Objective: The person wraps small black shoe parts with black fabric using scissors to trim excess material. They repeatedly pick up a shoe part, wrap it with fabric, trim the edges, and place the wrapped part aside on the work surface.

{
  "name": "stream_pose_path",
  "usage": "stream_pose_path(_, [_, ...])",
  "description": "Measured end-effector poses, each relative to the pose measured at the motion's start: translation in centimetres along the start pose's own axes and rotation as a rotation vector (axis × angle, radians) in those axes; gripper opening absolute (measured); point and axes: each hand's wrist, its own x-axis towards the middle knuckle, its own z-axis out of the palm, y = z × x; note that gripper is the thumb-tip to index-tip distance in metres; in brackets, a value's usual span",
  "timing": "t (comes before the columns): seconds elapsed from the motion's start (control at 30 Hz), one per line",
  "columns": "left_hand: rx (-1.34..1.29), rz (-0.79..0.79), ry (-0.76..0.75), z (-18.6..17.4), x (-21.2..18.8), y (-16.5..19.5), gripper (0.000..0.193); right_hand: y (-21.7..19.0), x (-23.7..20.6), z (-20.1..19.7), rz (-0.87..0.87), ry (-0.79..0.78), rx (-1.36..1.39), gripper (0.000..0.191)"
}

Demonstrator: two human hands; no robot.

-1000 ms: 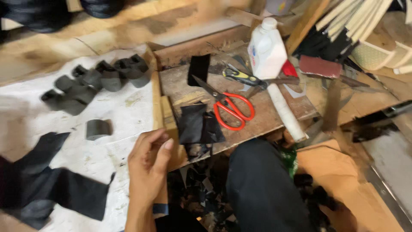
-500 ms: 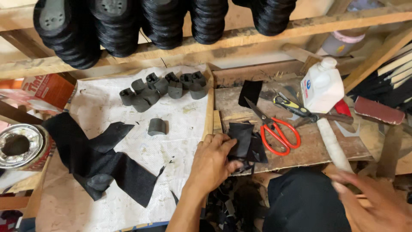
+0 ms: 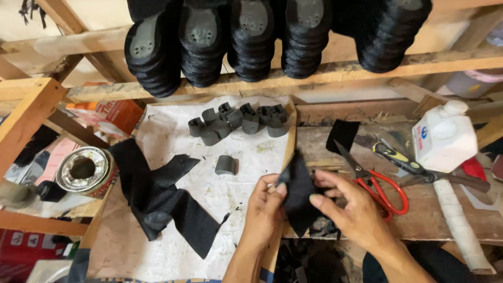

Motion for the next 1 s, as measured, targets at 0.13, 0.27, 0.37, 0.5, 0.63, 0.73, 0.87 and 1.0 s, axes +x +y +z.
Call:
stream_pose_path(0.13, [0.045, -0.101, -0.123, 1.8, 1.6, -1.0, 0.042, 2.3, 0.8, -0.3, 0.129, -0.004, 0.146, 0.045])
stream_pose_path(0.27, [0.021, -0.174, -0.071, 3.4, 3.5, -2.7, 0.033, 4.3, 1.7, -2.5, 0.193, -0.06, 0.041, 0.031])
stream_pose_path(0.37, [0.069, -0.189, -0.055, 4.1, 4.2, -4.2, 0.033, 5.6, 1.6, -4.2, 0.165, -0.084, -0.032, 0.024])
stream_pose_path(0.5, [0.084, -0.19, -0.04, 4.4, 4.9, -6.2, 0.03, 7.2, 1.4, -5.0, 0.223, -0.018, 0.3, 0.028])
stream_pose_path(0.63, [0.094, -0.074, -0.033, 4.4, 4.7, -7.0, 0.021, 7.3, 1.5, -6.6, 0.219, 0.118, 0.092, 0.036])
stream_pose_path(0.73, [0.16, -0.023, -0.005, 3.8, 4.0, -5.7, 0.016, 6.4, 1.9, -10.2, 0.132, 0.23, -0.258, 0.036])
stream_pose_path(0.87, [0.135, -0.095, 0.041, 3.6, 1.8, -2.9, 0.016, 6.0, 1.2, -13.2, 0.264, 0.15, -0.867, 0.037])
stream_pose_path(1.0, [0.087, -0.153, 0.057, 4.8, -0.4, -1.2, 0.014, 7.6, 1.0, -14.5, 0.059, 0.069, -1.02, 0.05])
